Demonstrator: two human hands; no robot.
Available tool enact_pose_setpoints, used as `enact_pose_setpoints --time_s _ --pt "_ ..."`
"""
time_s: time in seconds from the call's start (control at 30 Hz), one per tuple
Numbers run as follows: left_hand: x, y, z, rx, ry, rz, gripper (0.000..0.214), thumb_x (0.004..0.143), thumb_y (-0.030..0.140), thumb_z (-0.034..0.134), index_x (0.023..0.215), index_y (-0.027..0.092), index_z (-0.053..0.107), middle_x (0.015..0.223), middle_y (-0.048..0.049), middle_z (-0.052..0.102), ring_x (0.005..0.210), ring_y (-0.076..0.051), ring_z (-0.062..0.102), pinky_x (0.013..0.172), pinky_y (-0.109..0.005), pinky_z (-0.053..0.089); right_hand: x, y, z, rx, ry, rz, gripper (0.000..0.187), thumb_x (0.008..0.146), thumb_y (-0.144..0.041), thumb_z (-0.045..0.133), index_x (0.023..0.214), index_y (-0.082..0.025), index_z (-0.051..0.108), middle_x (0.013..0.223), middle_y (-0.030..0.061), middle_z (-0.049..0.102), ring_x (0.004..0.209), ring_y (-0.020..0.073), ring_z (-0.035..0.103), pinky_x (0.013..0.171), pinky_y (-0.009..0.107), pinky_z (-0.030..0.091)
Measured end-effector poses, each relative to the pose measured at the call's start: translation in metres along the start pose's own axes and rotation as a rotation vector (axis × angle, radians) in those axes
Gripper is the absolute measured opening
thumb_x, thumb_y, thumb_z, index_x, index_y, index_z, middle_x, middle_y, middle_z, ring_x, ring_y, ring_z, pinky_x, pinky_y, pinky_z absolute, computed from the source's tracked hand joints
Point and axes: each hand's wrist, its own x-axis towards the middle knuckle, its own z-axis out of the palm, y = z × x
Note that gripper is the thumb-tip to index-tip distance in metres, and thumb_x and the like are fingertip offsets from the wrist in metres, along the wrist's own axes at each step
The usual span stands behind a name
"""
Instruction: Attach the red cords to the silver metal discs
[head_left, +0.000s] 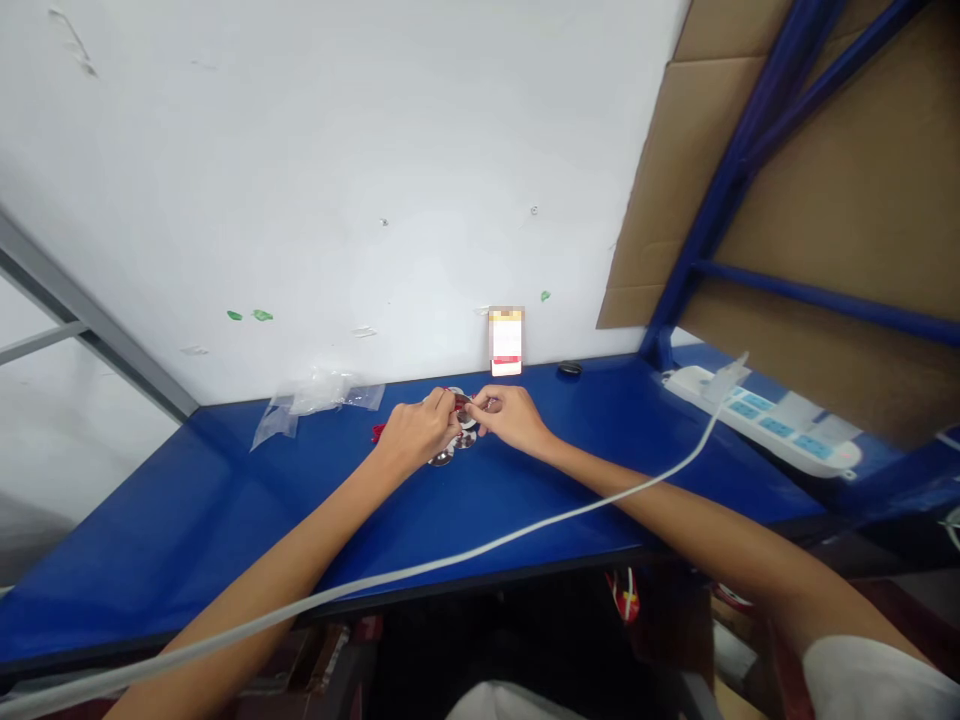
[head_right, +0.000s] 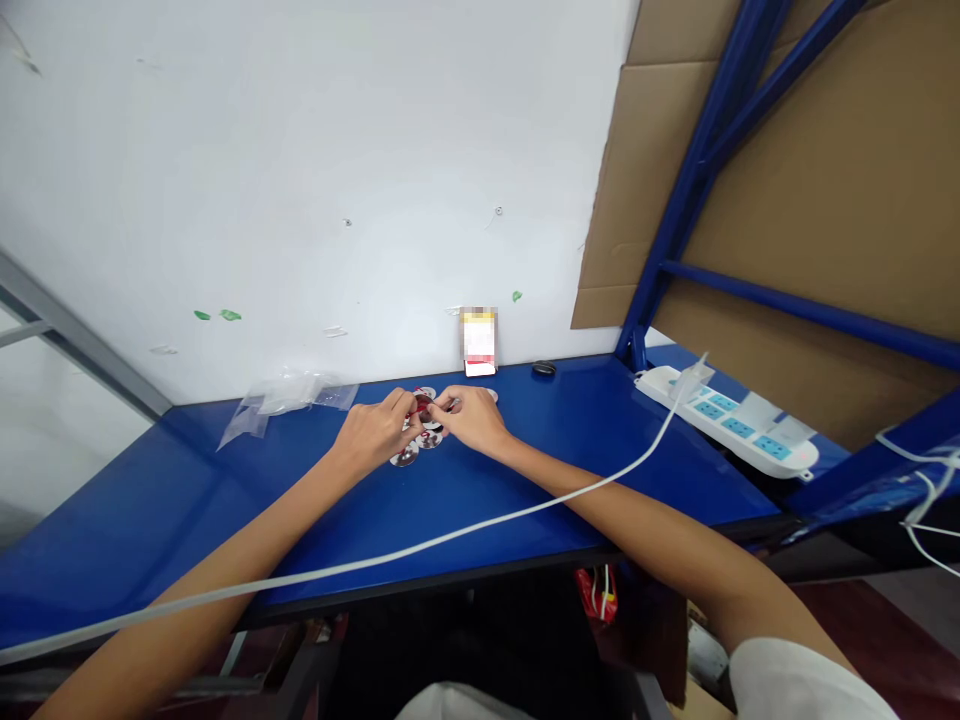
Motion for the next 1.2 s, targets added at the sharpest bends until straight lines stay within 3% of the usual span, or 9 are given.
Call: enact_pose_setpoints --time_s 0.17,0.3,0.47,0.63,0.73,0.83,0.97,1.1,1.2 --pt "0.0 -0.01 -0.007 -0.057 -0.004 -0.026 0.018 0.101 0.024 0.053 0.109 0.017 0.068 0.1 -0.0117 0.076 0.072 -0.023 0.07 0.057 -0.032 0.032 0.007 0.006 -0.005 -0.011 0.055 0.007 0.018 0.094 -0.036 0.071 0.083 -0.022 0.076 0.061 -0.0009 0.075 0.066 0.0207 0.079 0.068 0.026 0.056" --pt "0.001 -0.03 -0.003 -0.362 0.053 -0.081 0.009 0.097 0.027 0.061 0.101 0.022 0.065 0.095 -0.0055 0.077 0.075 -0.021 0.071 0.064 -0.031 0.043 0.025 0.025 -0.024 0.032 0.115 0.038 0.024 0.094 -0.041 0.072 0.084 -0.02 0.077 0.064 0.0026 0.076 0.063 0.0216 0.078 0.064 0.027 0.055" --pt "0.007 -0.039 0.006 -0.928 0.112 -0.258 0.022 0.096 0.043 0.068 0.103 0.022 0.067 0.09 -0.0037 0.076 0.074 -0.019 0.073 0.067 -0.03 0.055 0.041 0.045 -0.046 0.225 -0.028 0.026 0.039 0.087 -0.056 0.079 0.086 -0.017 0.078 0.077 0.0071 0.079 0.069 0.0207 0.075 0.057 0.026 0.052" --pt "0.009 -0.017 0.008 -1.435 0.046 -0.333 0.037 0.089 0.052 0.08 0.1 0.019 0.068 0.087 -0.0066 0.076 0.079 -0.023 0.075 0.062 -0.03 0.059 0.032 0.033 -0.03 0.32 -0.204 -0.158 0.042 0.08 -0.06 0.087 0.089 -0.02 0.084 0.107 0.0099 0.08 0.077 0.0176 0.071 0.06 0.027 0.057" --pt "0.008 -0.007 0.007 -1.477 0.033 -0.304 0.035 0.087 0.049 0.083 0.099 0.018 0.073 0.1 -0.0092 0.08 0.09 -0.023 0.076 0.074 -0.031 0.061 0.022 0.022 -0.016 0.382 -0.256 -0.201 0.036 0.083 -0.056 0.087 0.092 -0.022 0.085 0.122 0.0097 0.077 0.086 0.018 0.073 0.068 0.029 0.061" --pt "0.007 -0.005 0.007 -1.498 0.045 -0.299 0.034 0.086 0.048 0.085 0.099 0.018 0.076 0.105 -0.0105 0.081 0.098 -0.025 0.076 0.088 -0.035 0.061 0.017 0.018 -0.011 0.397 -0.233 -0.177 0.034 0.085 -0.055 0.086 0.093 -0.022 0.086 0.121 0.0091 0.078 0.084 0.0177 0.074 0.067 0.028 0.062" --pt "0.006 -0.006 0.006 -1.53 0.01 -0.34 0.037 0.084 0.05 0.085 0.1 0.017 0.077 0.1 -0.0106 0.081 0.09 -0.024 0.076 0.076 -0.033 0.061 0.017 0.016 -0.011 0.391 -0.173 -0.172 0.036 0.085 -0.056 0.085 0.093 -0.022 0.085 0.119 0.0096 0.079 0.084 0.0187 0.074 0.067 0.029 0.062" --pt "0.007 -0.009 0.007 -1.472 0.024 -0.374 0.033 0.083 0.046 0.083 0.096 0.018 0.075 0.091 -0.0081 0.078 0.08 -0.022 0.073 0.067 -0.031 0.059 0.022 0.015 -0.019 0.305 -0.134 -0.145 0.038 0.085 -0.056 0.084 0.091 -0.019 0.083 0.096 0.0085 0.08 0.074 0.0177 0.07 0.063 0.028 0.057" --pt "0.01 -0.024 0.01 -1.321 0.082 -0.389 0.025 0.083 0.039 0.078 0.096 0.019 0.072 0.086 -0.0055 0.076 0.077 -0.021 0.072 0.067 -0.03 0.058 0.033 0.023 -0.037 0.249 -0.138 -0.052 0.038 0.085 -0.054 0.083 0.09 -0.017 0.082 0.081 0.0063 0.078 0.067 0.017 0.068 0.059 0.026 0.053"
